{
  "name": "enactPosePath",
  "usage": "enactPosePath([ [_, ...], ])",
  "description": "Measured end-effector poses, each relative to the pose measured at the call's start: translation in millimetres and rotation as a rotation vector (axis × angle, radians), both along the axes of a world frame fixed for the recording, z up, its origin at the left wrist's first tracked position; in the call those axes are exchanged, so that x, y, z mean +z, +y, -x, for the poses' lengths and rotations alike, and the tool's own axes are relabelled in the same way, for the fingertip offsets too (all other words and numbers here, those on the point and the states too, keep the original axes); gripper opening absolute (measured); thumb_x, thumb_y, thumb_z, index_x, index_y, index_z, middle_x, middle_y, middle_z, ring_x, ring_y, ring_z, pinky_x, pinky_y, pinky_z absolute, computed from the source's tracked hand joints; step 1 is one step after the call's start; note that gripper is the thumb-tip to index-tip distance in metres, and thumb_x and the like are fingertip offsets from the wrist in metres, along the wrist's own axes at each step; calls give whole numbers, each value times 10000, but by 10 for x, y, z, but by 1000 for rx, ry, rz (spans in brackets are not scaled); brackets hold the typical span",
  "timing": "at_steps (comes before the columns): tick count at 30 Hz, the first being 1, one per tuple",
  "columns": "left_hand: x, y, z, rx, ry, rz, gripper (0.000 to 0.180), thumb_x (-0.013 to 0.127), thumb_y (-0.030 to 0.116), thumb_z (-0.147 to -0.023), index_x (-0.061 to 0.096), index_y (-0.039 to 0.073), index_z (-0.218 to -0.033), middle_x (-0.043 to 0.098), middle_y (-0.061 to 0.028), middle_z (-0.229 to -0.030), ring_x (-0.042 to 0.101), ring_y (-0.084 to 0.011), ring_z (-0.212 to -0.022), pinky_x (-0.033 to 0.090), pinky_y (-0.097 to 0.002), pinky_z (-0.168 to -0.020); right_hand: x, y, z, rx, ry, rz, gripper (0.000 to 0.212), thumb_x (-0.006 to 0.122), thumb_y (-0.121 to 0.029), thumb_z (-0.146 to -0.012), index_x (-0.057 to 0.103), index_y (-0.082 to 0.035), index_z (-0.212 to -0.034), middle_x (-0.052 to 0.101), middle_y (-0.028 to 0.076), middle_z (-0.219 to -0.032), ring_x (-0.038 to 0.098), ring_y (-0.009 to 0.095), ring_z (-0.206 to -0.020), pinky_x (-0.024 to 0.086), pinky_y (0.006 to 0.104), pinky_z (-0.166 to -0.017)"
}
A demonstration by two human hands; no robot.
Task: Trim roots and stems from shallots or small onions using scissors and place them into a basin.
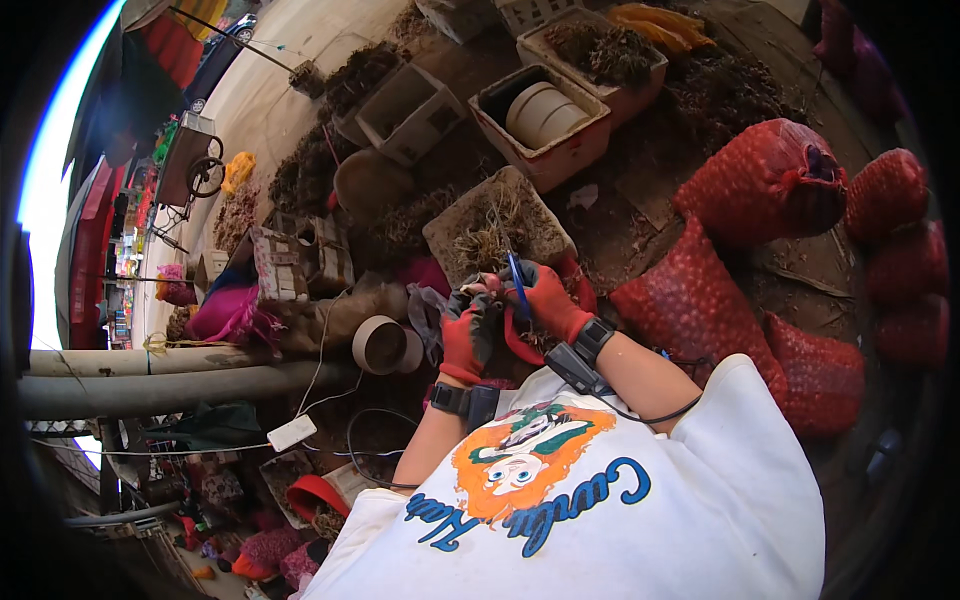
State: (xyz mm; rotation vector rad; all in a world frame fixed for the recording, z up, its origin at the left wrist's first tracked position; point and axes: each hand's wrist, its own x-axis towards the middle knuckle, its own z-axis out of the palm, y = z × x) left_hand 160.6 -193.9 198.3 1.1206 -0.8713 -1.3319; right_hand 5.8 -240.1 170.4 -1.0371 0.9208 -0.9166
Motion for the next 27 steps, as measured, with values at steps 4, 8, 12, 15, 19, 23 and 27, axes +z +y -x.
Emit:
enactPosePath([
  [4,143,-55,-27,49,432,-120,104,547,76,-923,571,60,-1023,585,-28,-1107,562,-132,-1012,487,-265,-860,-112,50,239,104,-50,-222,268,644,-218,-837,635,-26,-1024,639,11,-864,575,61,-762,467,214,-653],
  [8,119,-60,-80,-1,388,-151,109,537,80,-931,569,59,-1033,589,-29,-1095,565,-127,-1007,485,-266,-866,143,-19,198,72,-235,-346,249,650,-239,-852,647,-31,-989,633,10,-790,588,66,-681,466,223,-579],
  [12,118,-63,-19,-59,255,-187,123,544,72,-923,577,50,-1039,604,-26,-1064,578,-112,-981,489,-257,-850,185,-110,80,46,-209,-261,254,660,-239,-844,645,-34,-992,637,14,-790,585,70,-677,472,224,-612],
  [15,-40,13,19,-18,74,-172,138,553,83,-918,587,52,-1048,619,-16,-1039,586,-100,-944,496,-253,-818,212,-157,1,160,-256,-211,254,660,-216,-835,642,-20,-995,642,27,-798,584,87,-682,475,243,-644],
  [19,-71,22,-71,-62,50,-157,139,557,95,-914,601,59,-1041,632,-29,-1010,606,-123,-917,505,-273,-807,159,-161,-18,166,55,132,286,663,-240,-825,634,0,-978,659,62,-839,621,141,-757,480,287,-685],
  [23,17,39,-237,86,-27,-100,152,546,132,-926,612,66,-1046,649,-47,-969,627,-152,-885,522,-305,-829,335,-85,100,159,321,186,394,671,-377,-783,646,-19,-948,673,155,-865,651,265,-805,484,341,-709],
  [27,30,39,-353,227,877,-314,190,541,173,-935,605,61,-1075,649,-38,-964,627,-131,-873,537,-330,-849,632,199,373,227,660,429,469,678,-426,-731,626,-36,-986,655,165,-906,630,311,-842,484,361,-737],
])
